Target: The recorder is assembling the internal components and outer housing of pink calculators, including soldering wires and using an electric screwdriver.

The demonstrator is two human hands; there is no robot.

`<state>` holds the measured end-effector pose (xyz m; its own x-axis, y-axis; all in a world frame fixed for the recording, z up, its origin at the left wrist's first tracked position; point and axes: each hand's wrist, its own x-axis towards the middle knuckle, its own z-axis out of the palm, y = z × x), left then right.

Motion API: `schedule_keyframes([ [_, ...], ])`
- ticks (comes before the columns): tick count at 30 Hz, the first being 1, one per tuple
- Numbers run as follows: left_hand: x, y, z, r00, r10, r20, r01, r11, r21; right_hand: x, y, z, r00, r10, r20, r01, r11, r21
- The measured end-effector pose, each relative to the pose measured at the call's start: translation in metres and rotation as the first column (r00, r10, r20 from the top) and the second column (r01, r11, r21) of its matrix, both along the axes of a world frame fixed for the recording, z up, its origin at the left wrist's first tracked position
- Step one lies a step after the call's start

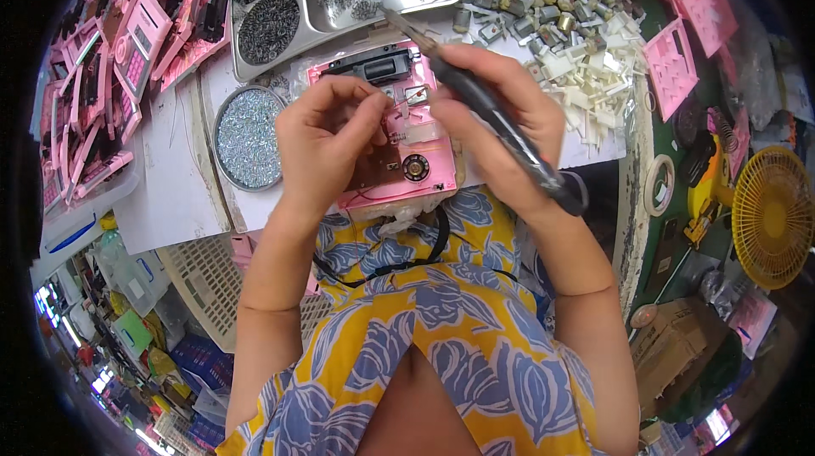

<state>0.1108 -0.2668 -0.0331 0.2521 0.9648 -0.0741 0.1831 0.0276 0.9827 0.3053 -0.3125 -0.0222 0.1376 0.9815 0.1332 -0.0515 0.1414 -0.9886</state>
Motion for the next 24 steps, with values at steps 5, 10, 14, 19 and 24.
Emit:
schedule_keyframes([
  [5,-0.002,-0.007,-0.002,0.998,-0.007,0.064,0.006,1.0,0.009,-0.018,0.023,-0.004,0.99,0.118,0.071,-0.122,0.991,0.058],
  [10,-0.006,-0.008,-0.003,0.998,-0.013,0.053,0.013,1.0,0.004,-0.027,0.034,-0.005,0.985,0.15,0.088,-0.157,0.984,0.079],
  [14,-0.009,-0.005,-0.003,0.996,-0.04,0.078,0.043,0.999,-0.025,-0.029,0.035,-0.004,0.984,0.153,0.093,-0.159,0.985,0.071],
  [19,-0.014,0.0,-0.003,0.987,-0.08,0.136,0.096,0.989,-0.111,-0.029,0.035,-0.007,0.98,0.139,0.141,-0.152,0.984,0.091],
  [24,-0.016,0.004,-0.003,0.983,-0.074,0.17,0.106,0.977,-0.187,-0.028,0.027,-0.013,0.967,0.104,0.234,-0.128,0.988,0.087],
])
